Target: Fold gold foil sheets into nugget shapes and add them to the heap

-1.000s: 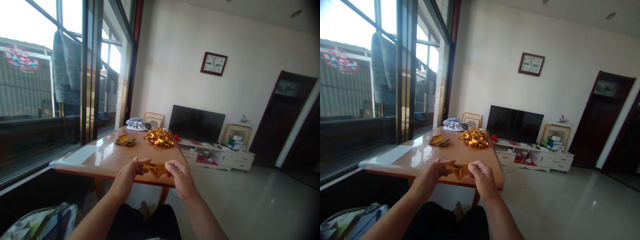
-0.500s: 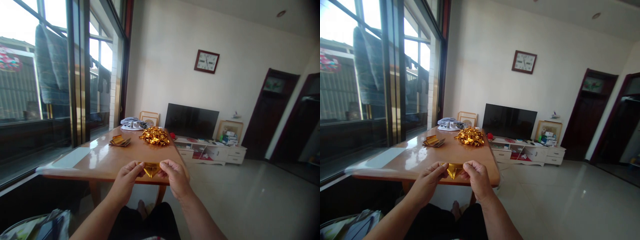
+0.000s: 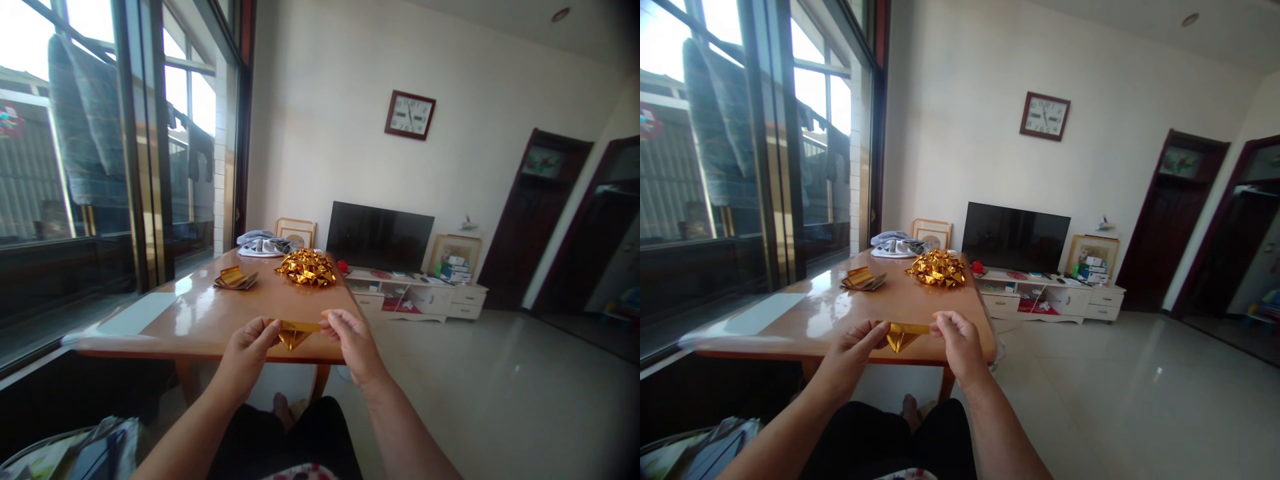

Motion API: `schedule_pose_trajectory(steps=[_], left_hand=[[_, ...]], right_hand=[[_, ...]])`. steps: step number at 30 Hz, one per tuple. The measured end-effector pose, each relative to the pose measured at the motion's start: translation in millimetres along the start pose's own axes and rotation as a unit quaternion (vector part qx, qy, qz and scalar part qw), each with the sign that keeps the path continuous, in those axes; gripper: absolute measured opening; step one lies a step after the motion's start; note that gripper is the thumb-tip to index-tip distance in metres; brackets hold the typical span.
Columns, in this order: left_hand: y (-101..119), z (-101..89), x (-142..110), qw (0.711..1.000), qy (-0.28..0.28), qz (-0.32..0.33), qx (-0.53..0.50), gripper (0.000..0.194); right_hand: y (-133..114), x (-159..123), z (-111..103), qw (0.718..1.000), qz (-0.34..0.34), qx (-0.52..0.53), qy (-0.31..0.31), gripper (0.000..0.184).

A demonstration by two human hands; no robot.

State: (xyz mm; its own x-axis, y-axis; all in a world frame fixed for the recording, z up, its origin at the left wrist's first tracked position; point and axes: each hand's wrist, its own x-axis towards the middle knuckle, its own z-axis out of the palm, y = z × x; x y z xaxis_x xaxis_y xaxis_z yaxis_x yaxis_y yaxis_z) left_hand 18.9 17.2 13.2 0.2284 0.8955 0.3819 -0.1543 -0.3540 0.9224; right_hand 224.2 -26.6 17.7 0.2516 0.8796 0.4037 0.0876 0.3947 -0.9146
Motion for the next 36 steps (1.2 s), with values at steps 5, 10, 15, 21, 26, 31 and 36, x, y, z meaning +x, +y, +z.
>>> schedule_pose_trajectory(steps=[5,10,15,21,26,31,36], left_hand=[[3,4.9,-4,0.997,-0.069,0.016,0.024,0.029],[10,9.5,-8,0.996,-0.093,-0.010,0.002,0.029],[7,6.8,-7,0.998,-0.053,-0.018,-0.036,0.028],[6,4.4,-5,0.998,-0.062,-0.008,-0.019,0.030],[11,5.1,-4,0.994,-0.098,0.004,0.040,0.032],[12,3.5,-3,0.989,-0.129,0.012,0.071,0.031],[7,1.5,-3,0.993,-0.107,-0.041,-0.012,0.034]], right_hand=[[-16,-8,13,0.989,-0.062,-0.099,-0.096,0.030],[-12,-9,17,0.990,0.005,-0.060,-0.129,0.029],[-10,-9,16,0.991,0.029,-0.019,-0.125,0.032],[-7,-12,14,0.988,0.049,0.014,-0.146,0.031],[-9,-10,14,0.983,0.035,-0.047,-0.175,0.027],[-13,-9,17,0.983,0.019,-0.061,-0.172,0.028],[-11,-9,16,0.985,0.043,-0.002,-0.169,0.029]])
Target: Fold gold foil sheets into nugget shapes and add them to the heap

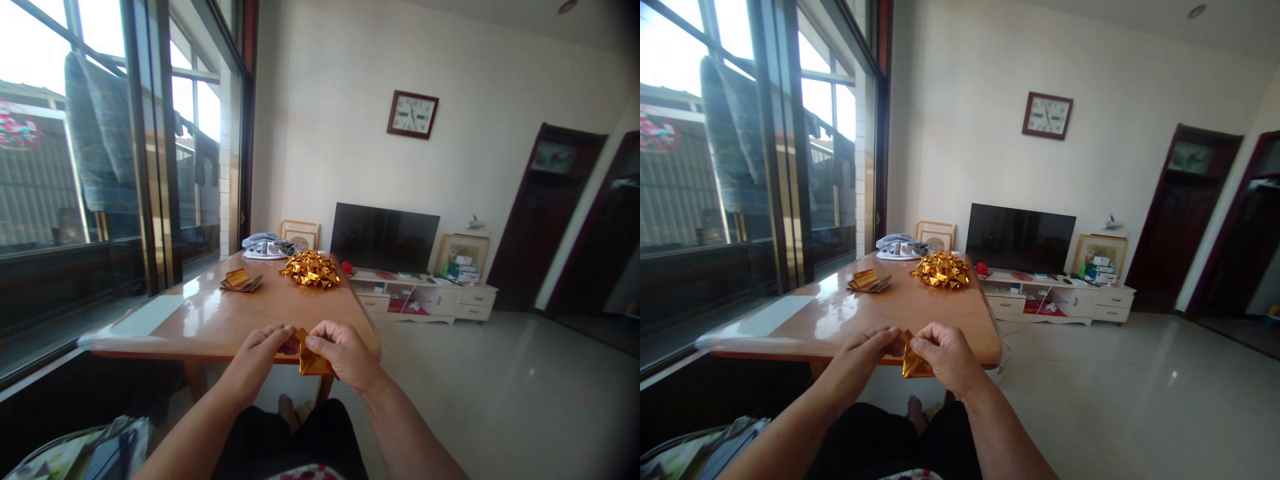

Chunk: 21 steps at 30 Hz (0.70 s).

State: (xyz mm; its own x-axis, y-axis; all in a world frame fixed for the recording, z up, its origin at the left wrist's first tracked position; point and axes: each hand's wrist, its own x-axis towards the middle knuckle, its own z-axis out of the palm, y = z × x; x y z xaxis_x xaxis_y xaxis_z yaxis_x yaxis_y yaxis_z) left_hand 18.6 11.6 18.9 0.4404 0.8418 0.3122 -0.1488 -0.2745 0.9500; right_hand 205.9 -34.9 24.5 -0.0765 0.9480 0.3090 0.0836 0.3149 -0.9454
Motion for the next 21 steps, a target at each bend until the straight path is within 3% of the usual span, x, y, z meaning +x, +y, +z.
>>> schedule_pose_trajectory(steps=[13,17,21], left_hand=[[0,7.6,-3,0.998,-0.029,-0.002,-0.057,0.029],[-5,11.0,-1,0.997,0.058,0.058,0.008,0.022],[-10,12.5,-2,0.968,0.138,0.150,0.146,0.016]], right_hand=[[5,-2,2,0.998,0.017,0.061,0.005,0.028],[9,1,5,0.998,-0.015,0.037,0.055,0.030],[11,2,7,0.992,-0.057,-0.037,0.111,0.031]])
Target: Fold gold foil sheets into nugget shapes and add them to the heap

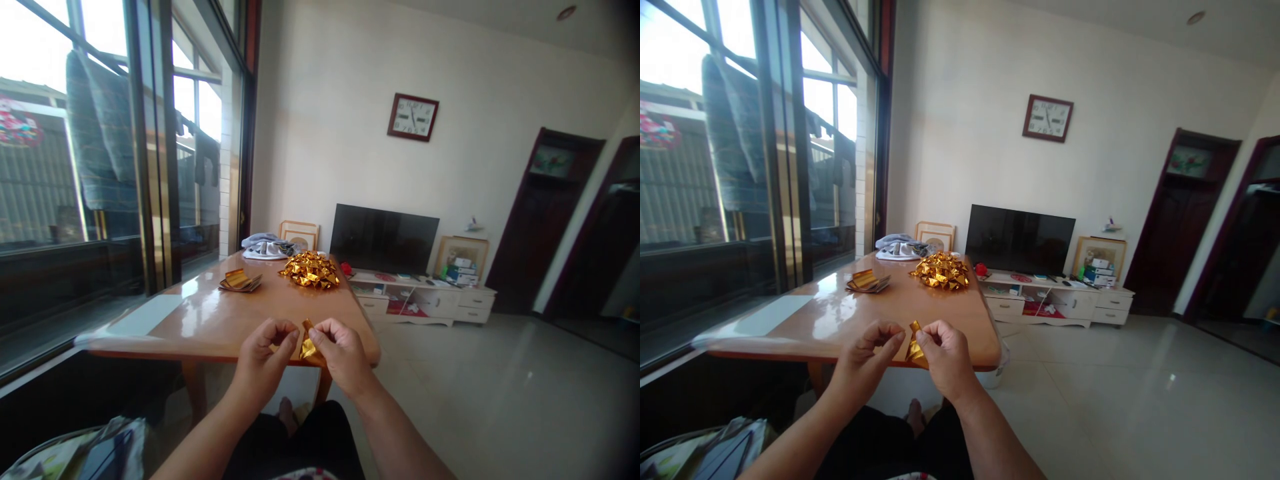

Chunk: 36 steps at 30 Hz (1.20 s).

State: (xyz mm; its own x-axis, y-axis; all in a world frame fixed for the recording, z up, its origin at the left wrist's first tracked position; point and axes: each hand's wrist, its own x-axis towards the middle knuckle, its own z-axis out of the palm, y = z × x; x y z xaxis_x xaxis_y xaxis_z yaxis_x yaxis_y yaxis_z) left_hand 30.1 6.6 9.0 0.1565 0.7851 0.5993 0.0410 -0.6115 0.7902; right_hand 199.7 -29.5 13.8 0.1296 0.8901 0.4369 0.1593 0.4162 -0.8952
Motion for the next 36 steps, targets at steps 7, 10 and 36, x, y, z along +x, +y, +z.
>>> schedule_pose_trajectory(steps=[7,10,36], left_hand=[[2,3.2,0,0.997,0.007,0.050,0.059,0.018],[1,4.3,1,0.997,0.016,0.040,0.060,0.018],[11,10.4,0,0.971,-0.068,-0.149,-0.172,0.035]], right_hand=[[-3,-2,6,0.997,-0.055,-0.057,0.018,0.030],[-1,-2,7,0.996,-0.057,-0.064,0.014,0.029],[-5,-7,5,0.996,-0.053,-0.072,-0.014,0.032]])
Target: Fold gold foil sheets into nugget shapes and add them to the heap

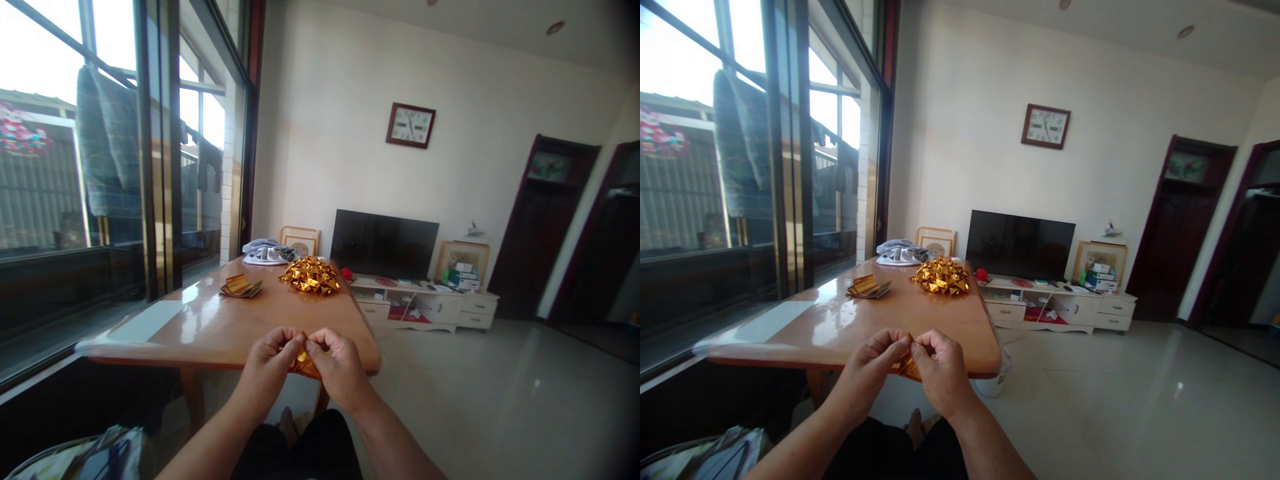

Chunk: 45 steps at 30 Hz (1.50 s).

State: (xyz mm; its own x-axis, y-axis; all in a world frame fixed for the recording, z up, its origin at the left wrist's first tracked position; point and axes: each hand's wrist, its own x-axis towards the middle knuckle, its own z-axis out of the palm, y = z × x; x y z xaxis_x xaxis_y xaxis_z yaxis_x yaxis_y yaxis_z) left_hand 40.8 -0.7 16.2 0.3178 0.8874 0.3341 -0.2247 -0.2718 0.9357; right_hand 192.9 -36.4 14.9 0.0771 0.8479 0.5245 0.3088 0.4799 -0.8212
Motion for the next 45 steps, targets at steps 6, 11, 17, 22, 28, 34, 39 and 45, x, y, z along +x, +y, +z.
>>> schedule_pose_trajectory(steps=[6,11,17,22,28,34,39,45], left_hand=[[-5,2.5,1,0.999,0.000,0.030,0.035,0.035],[-8,0.5,1,0.996,-0.007,0.060,0.073,0.035],[-8,-0.6,0,0.996,-0.008,0.055,0.068,0.036],[2,-1.8,-1,0.997,0.006,0.034,0.062,0.035],[-1,-1.7,-1,0.999,-0.029,0.002,0.027,0.034],[-10,-2.5,1,1.000,-0.006,0.022,0.008,0.030],[-11,-5.1,4,0.999,0.038,0.030,-0.014,0.029],[-17,-9.2,7,0.996,0.054,0.023,-0.073,0.028]], right_hand=[[2,-1,0,0.999,0.016,0.021,-0.018,0.032],[0,-3,1,0.999,0.026,0.024,-0.026,0.035],[-1,-1,2,0.997,0.045,0.051,-0.040,0.036],[10,0,1,0.993,0.070,0.085,-0.041,0.035],[12,-1,3,0.995,0.073,0.066,-0.028,0.038],[12,0,5,0.996,0.064,0.054,-0.031,0.038],[10,1,0,0.996,0.065,0.038,-0.053,0.034],[6,0,-3,0.997,0.052,0.012,-0.055,0.029]])
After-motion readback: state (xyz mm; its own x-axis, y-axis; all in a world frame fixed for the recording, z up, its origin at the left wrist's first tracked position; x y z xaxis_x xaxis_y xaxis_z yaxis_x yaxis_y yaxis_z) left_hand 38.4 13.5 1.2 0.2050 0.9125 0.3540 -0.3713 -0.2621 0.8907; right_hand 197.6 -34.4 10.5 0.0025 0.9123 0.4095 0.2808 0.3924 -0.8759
